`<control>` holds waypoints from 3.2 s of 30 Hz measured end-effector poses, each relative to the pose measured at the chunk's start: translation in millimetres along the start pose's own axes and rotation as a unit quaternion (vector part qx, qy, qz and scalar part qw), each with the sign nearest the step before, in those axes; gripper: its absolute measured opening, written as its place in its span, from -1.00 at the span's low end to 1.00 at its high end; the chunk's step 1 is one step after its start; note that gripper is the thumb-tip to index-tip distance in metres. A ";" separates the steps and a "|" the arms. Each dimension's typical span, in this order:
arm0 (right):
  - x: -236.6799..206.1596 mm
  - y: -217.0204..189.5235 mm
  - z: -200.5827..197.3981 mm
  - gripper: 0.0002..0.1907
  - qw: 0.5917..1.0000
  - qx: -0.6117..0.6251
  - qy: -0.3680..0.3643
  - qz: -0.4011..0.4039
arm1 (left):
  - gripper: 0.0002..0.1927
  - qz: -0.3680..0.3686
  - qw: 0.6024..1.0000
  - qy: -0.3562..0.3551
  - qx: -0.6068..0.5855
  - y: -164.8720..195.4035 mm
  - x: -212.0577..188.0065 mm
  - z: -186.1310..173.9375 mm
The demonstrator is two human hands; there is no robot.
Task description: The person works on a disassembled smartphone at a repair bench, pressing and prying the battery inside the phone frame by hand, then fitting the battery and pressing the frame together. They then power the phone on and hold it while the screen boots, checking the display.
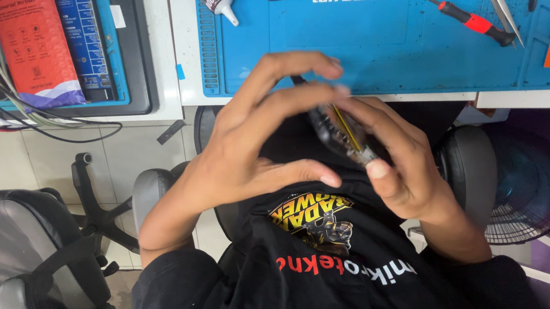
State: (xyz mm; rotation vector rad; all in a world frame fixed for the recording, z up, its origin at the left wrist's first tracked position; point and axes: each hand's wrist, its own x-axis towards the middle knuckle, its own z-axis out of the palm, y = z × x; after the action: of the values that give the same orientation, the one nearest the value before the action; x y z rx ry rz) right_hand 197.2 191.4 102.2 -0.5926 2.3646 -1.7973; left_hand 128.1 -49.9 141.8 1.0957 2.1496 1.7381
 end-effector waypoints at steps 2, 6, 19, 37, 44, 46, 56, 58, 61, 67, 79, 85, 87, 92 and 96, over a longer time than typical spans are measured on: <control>-3.6 -2.6 -0.2 -0.26 0.996 -0.087 0.006 -0.005 | -0.43 0.028 1.000 -0.008 -0.005 -0.5 1.9 -0.6; -7.0 -2.9 1.6 -0.28 0.985 -0.164 0.009 -0.044 | -0.64 0.068 0.997 -0.018 -0.013 -3.5 5.9 -4.1; -4.3 4.0 8.2 -0.31 0.988 -0.145 -0.033 -0.052 | -0.69 0.117 0.987 -0.102 -0.046 -16.1 10.6 -19.6; 2.5 2.0 13.9 -0.29 0.994 -0.095 -0.043 -0.035 | -0.70 0.101 0.987 -0.105 -0.068 -29.7 -2.9 -20.4; 1.8 3.3 12.3 -0.30 0.995 -0.082 -0.046 -0.020 | -0.72 0.094 0.988 -0.098 -0.070 -32.9 -2.6 -18.0; 1.9 5.7 11.8 -0.29 0.996 -0.068 -0.047 -0.014 | -0.71 0.088 0.989 -0.096 -0.065 -33.6 -1.7 -16.9; 3.7 20.7 0.5 -0.23 0.996 0.057 -0.058 0.019 | -0.67 0.025 0.996 -0.086 -0.004 -21.8 15.6 -10.2; 2.4 23.9 -2.5 -0.23 0.994 0.092 -0.052 0.023 | -0.66 0.008 0.997 -0.082 0.007 -18.1 23.4 -6.8; -2.2 29.5 -6.4 -0.25 0.989 0.136 -0.039 0.039 | -0.66 -0.026 0.997 -0.076 0.009 -11.7 33.7 0.0; -13.7 43.6 -9.3 -0.29 0.969 0.233 -0.022 0.076 | -0.65 -0.049 0.995 -0.081 0.001 -5.9 46.7 8.1; -17.5 46.1 -14.5 -0.30 0.964 0.250 -0.025 0.082 | -0.64 -0.062 0.994 -0.085 0.012 -2.1 52.9 10.7; -16.6 45.7 -14.5 -0.31 0.965 0.249 -0.026 0.078 | -0.62 -0.063 0.994 -0.083 0.023 -4.3 51.0 11.0; -17.0 45.8 -14.9 -0.31 0.963 0.255 -0.022 0.085 | -0.61 -0.032 0.996 -0.074 0.048 -5.8 51.5 11.4; -17.8 46.6 -17.3 -0.33 0.949 0.297 -0.026 0.102 | -0.60 -0.052 0.994 -0.078 0.050 -4.7 54.5 12.9; -18.1 47.0 -15.2 -0.33 0.947 0.301 -0.021 0.108 | -0.60 -0.050 0.994 -0.077 0.055 -2.4 54.9 10.4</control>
State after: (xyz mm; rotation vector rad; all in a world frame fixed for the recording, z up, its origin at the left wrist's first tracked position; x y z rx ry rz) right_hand 197.7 222.3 59.6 -0.2716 1.6275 -2.2053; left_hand 93.4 -7.5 153.3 1.0886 2.1854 1.4588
